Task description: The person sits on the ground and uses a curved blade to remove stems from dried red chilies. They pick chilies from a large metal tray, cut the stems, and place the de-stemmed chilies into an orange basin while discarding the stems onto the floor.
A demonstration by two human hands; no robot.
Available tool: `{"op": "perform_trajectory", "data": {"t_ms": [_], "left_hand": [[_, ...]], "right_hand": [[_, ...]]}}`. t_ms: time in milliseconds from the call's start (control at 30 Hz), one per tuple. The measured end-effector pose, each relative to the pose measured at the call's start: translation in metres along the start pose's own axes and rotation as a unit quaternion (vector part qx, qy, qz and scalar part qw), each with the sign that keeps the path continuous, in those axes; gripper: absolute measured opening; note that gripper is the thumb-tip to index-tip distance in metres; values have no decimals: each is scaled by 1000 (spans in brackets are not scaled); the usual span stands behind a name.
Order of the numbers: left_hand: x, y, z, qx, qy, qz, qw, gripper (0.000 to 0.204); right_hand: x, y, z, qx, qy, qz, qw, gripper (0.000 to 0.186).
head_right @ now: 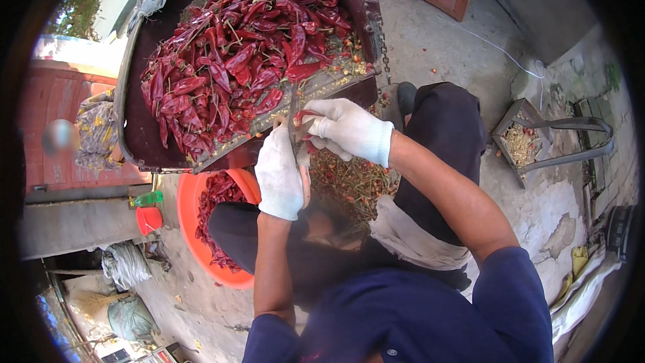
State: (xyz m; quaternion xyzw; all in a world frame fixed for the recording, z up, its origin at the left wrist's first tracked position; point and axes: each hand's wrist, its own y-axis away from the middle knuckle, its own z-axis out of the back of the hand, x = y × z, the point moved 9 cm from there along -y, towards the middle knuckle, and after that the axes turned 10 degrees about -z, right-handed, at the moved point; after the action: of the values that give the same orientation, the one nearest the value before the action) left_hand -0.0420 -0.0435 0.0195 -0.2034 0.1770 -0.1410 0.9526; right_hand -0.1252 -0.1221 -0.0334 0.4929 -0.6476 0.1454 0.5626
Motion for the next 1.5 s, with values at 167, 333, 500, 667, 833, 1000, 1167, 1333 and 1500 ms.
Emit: {"op": "perform_trajectory", "data": {"t_ms": [167, 333, 500, 667, 833, 1000, 1167, 1333, 1500], "left_hand": [[9, 9, -14, -39, -16, 47, 998, 45], [31, 39, -31, -30, 61, 187, 980, 24], [67, 62, -29, 119, -9, 334, 935, 38], [87, 42, -18, 143, -42, 316, 937, 46], [95, -10, -28, 166, -153, 260, 939, 41], [114, -61, -40, 119, -195, 217, 949, 36], [115, -82, -45, 98, -169, 188, 963, 39], [106, -72, -46, 120, -144, 204, 961, 42], [97, -64, -45, 130, -166, 178, 961, 37]], "right_hand": [[2, 2, 0, -71, 40, -5, 997, 21], [-5, -6, 10, -133, 138, 8, 981, 23], [-9, -6, 21, -134, 16, -34, 990, 23], [-14, -12, 20, -100, -23, -23, 994, 24], [-15, -15, 17, -88, -17, -46, 995, 24], [-11, -13, 16, -95, -27, -66, 993, 19], [-12, -16, 17, -97, -44, -58, 993, 20], [-10, -11, 21, -113, -37, -69, 991, 21], [-9, -9, 21, -97, -36, -69, 992, 22]]}}
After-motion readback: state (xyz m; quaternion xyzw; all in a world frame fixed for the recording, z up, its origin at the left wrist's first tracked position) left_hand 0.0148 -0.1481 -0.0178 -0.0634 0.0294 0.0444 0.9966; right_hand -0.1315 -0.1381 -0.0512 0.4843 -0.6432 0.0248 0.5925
